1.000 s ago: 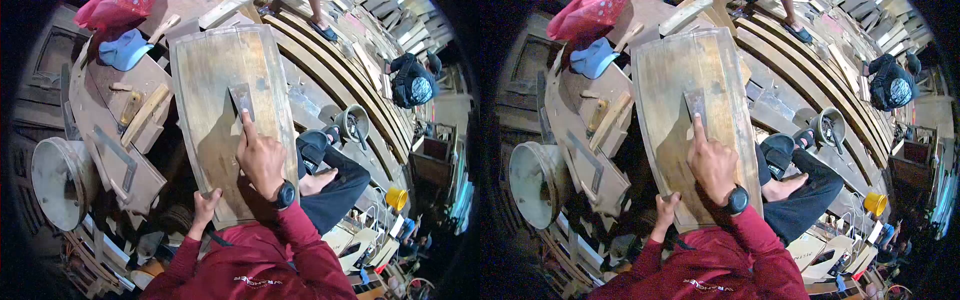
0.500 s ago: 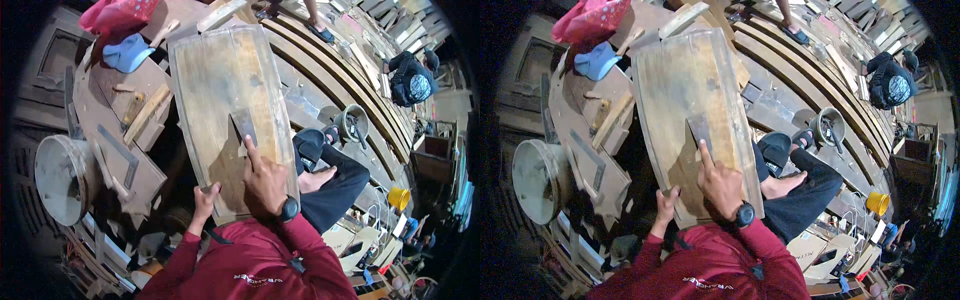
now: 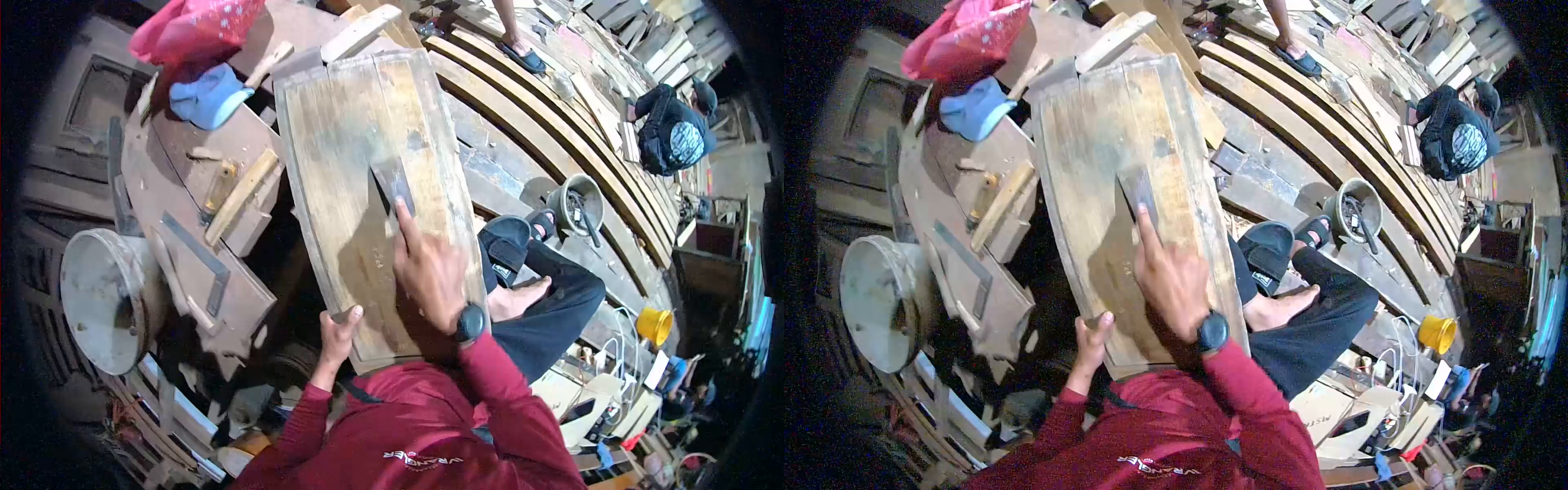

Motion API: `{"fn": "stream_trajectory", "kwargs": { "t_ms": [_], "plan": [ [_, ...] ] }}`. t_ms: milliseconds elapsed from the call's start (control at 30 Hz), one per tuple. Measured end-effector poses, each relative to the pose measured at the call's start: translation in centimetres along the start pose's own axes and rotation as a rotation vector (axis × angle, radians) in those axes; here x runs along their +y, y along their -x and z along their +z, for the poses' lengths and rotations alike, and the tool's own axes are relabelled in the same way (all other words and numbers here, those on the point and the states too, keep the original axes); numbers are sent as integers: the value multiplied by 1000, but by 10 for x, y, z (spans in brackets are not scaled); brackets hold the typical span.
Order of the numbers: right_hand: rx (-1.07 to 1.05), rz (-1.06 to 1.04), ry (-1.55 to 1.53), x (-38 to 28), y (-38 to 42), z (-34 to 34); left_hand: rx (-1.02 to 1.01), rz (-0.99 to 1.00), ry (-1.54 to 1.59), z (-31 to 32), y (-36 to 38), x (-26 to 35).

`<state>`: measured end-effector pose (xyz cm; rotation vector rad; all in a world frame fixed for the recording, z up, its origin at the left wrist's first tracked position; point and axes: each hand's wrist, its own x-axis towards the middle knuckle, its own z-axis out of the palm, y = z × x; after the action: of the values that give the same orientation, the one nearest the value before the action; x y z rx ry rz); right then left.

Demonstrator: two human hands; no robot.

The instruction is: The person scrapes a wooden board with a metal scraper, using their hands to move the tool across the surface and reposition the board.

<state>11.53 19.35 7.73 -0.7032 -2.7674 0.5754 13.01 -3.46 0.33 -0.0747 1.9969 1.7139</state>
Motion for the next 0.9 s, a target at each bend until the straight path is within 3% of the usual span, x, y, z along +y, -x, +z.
{"fn": "stream_trajectory", "kwargs": {
  "t_ms": [133,300,400,467,567,667,733,900],
  "plan": [
    [15,-61,11,10,28,-2,-89,-88,-35,-11,-1,-8],
    [114,1,9,-9,-62,19,-83,-64,53,-9,-2,-8],
    [121,13,17,-18,-89,11,13,-47,-99,-18,-3,-41],
    [83,12,-12,-15,-70,8,28,-77,-110,-20,-2,-52],
    [41,4,30,-6,-27,1,-94,-97,-28,-12,-2,-9],
    [55,-31,36,-1,-18,7,-93,-98,-30,-11,-2,-9],
    [88,-9,-8,-8,-45,10,1,-15,-87,-7,-4,-15],
    [253,-51,-15,-24,-121,21,-61,-58,-12,-8,-2,1]
  ]
}}
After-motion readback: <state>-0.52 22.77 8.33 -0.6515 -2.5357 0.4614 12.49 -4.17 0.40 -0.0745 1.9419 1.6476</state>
